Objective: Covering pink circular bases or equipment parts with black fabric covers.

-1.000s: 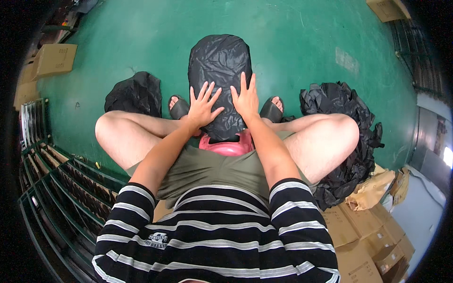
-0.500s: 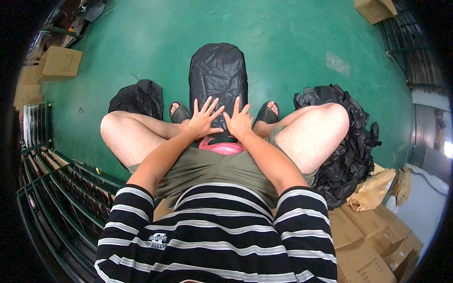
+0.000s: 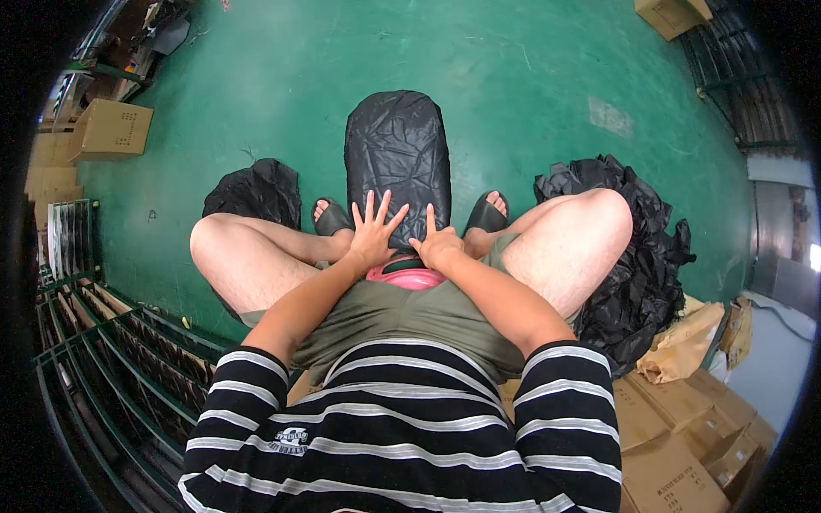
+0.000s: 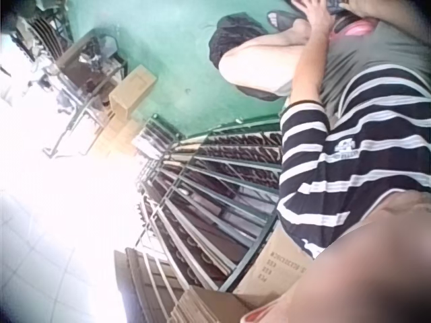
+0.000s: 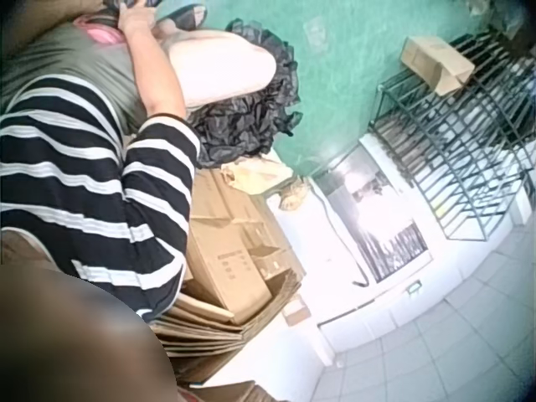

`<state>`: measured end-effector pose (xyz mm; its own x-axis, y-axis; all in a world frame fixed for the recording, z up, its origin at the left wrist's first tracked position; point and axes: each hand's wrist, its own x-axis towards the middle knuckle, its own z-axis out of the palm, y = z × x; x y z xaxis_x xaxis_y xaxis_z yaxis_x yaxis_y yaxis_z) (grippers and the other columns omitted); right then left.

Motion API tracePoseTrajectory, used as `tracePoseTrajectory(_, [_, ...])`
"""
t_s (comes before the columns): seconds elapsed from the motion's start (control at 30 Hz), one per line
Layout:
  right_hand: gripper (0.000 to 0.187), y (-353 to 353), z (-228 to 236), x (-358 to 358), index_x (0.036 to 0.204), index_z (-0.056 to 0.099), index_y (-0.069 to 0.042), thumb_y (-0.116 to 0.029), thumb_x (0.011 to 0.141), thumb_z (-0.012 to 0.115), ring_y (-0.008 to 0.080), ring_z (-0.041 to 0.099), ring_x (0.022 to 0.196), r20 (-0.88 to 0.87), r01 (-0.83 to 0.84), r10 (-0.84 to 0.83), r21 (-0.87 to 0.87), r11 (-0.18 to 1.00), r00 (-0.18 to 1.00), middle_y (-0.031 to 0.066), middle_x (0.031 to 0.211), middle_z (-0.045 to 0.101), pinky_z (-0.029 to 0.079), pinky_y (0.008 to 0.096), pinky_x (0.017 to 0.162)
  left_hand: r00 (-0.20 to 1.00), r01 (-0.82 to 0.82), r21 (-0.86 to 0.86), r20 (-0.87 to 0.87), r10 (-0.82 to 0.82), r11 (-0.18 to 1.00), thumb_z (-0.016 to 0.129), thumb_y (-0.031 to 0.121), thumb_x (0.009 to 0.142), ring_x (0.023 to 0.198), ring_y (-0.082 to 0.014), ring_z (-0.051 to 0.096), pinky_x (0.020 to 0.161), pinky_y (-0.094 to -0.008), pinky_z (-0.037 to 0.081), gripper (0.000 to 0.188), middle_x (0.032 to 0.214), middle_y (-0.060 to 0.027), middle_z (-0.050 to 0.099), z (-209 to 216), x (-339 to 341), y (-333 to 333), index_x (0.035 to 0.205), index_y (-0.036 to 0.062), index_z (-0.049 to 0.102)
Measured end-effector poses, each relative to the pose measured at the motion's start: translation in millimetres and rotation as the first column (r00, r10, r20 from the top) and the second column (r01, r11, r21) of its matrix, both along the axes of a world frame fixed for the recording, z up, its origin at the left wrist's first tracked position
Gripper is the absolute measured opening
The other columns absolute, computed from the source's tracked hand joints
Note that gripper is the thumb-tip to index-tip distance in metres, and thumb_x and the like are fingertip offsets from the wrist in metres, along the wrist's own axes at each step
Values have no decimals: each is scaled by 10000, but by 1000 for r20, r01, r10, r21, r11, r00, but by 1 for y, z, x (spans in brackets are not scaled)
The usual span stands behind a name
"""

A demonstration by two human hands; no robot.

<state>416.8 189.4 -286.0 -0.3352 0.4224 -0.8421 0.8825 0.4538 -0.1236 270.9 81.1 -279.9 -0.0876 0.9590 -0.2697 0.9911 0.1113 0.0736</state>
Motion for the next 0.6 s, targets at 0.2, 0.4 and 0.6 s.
tracePoseTrajectory(0.2, [971,0,8,-3,1511,-212,-167,-610,939,436,365,558,1209,33,-28,28,-7,1000,999,257,1390,485,457,462,979,997,-74,-228,-42,66,971,813,562,625,1423,-532,78,1068,-680,225,1198,1585,-265,-7,6,26,2,1550,339,85])
tracePoseTrajectory(0.4, [602,52,104,4,1321,543,-30,-475,916,522,357,624,1087,-326,-463,390,-186,867,861,212,1169,647,480,462,943,996,-44,-280,-88,20,959,832,560,592,1386,-551,190,933,-602,469,1217,1579,-276,34,-13,43,7,1539,386,88])
tracePoseTrajectory(0.6, [409,180,239,107,1349,510,-36,-200,978,569,150,641,867,-960,444,-259,-278,852,-104,106,1005,685,519,282,803,997,-69,-331,-5,72,941,823,495,654,1194,-547,493,889,-488,537,1058,1506,-337,226,16,26,5,1515,290,244])
